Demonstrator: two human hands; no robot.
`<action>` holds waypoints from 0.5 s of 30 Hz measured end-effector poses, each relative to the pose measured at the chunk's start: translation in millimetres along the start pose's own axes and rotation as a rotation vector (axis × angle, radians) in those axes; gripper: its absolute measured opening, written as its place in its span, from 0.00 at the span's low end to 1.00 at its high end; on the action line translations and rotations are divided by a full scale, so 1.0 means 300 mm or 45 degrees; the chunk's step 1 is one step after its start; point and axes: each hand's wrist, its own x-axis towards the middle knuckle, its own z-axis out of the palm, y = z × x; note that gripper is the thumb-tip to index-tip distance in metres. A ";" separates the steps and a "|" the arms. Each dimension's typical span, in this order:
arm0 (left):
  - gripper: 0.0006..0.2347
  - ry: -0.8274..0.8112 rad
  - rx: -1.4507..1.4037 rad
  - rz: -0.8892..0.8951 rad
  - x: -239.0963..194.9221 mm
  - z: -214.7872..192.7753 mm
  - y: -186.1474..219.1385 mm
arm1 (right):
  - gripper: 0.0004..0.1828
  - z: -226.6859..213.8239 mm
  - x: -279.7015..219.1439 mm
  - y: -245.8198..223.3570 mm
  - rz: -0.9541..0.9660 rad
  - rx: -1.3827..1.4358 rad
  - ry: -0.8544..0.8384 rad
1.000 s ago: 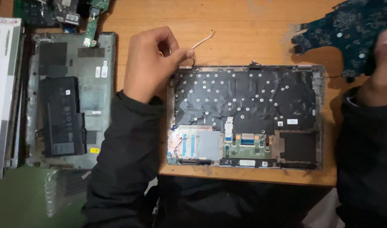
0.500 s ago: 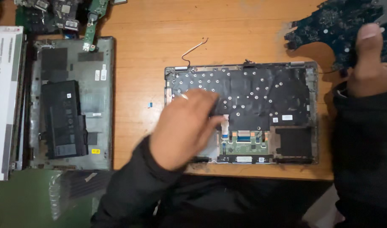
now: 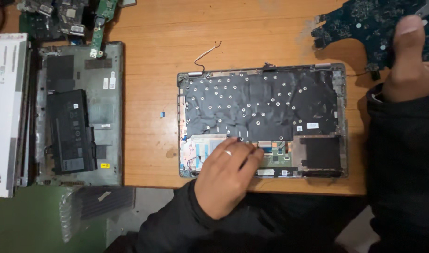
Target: The person cleans a laptop motherboard using a toothbrush and then places it into a laptop chassis. The person scrubs the motherboard surface with the toothbrush, then positions the board into the chassis and connects ribbon cables.
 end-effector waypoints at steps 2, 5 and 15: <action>0.13 -0.002 -0.001 0.013 -0.011 -0.001 0.020 | 0.16 0.025 -0.009 -0.008 0.048 0.095 0.141; 0.12 0.060 0.012 0.027 -0.005 -0.016 0.032 | 0.17 0.082 -0.010 -0.004 0.059 0.118 0.121; 0.22 0.279 -0.070 -0.160 -0.021 -0.120 0.001 | 0.19 -0.377 0.288 0.014 0.014 0.743 -0.524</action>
